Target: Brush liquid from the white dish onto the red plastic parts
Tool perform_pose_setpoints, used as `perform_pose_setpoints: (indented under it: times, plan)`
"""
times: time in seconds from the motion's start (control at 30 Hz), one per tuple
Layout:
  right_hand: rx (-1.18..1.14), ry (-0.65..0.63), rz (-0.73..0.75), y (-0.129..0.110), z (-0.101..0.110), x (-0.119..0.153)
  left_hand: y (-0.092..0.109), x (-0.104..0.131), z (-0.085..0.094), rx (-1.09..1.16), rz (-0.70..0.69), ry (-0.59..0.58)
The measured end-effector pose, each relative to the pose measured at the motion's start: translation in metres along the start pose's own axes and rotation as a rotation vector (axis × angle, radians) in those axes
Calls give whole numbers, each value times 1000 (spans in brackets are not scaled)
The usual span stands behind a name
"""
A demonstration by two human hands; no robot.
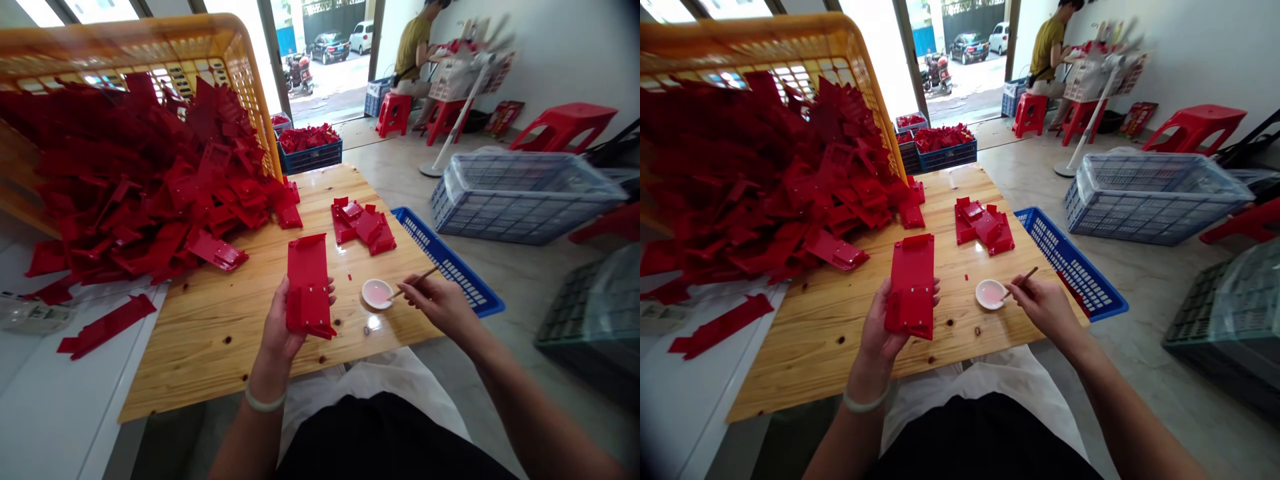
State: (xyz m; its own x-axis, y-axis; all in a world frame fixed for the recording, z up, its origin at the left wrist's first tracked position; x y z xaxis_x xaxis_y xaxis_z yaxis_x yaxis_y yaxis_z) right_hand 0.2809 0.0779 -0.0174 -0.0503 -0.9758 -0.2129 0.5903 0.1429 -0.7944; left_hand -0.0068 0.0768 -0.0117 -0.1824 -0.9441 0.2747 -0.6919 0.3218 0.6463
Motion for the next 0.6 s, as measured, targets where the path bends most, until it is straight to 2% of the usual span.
perform_pose_setpoints:
  times: [0.1, 0.17, 0.33, 0.47, 0.6]
  plan:
    - [-35, 71, -18, 2, 5, 2, -2, 1, -2, -33, -13, -24]
    - [-73, 117, -18, -5, 9, 5, -6, 3, -3, -34, -6, -43]
    - [-339, 275, -4, -53, 32, 23, -20, 11, -12, -58, 11, -103]
    - [-397, 168, 181, -108, 30, 32, -22, 19, -17, -165, -58, -92]
    - [-323, 109, 301, -134, 14, 33, -16, 25, -20, -303, -167, -89]
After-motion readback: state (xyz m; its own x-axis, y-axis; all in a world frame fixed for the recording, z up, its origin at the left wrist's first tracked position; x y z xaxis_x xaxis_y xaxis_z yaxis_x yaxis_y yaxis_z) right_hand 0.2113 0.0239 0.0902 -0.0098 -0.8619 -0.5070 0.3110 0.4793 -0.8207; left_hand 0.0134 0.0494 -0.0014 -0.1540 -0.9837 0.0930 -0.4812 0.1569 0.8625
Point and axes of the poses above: each hand's wrist, its own x-axis away from the middle knuckle, its own z-axis out of the back of the hand, y = z × x, the point moved 8 cm from there along -x, towards the middle knuckle, and after that the axes turned 5 degrees about -z, right-handed, at the moved point
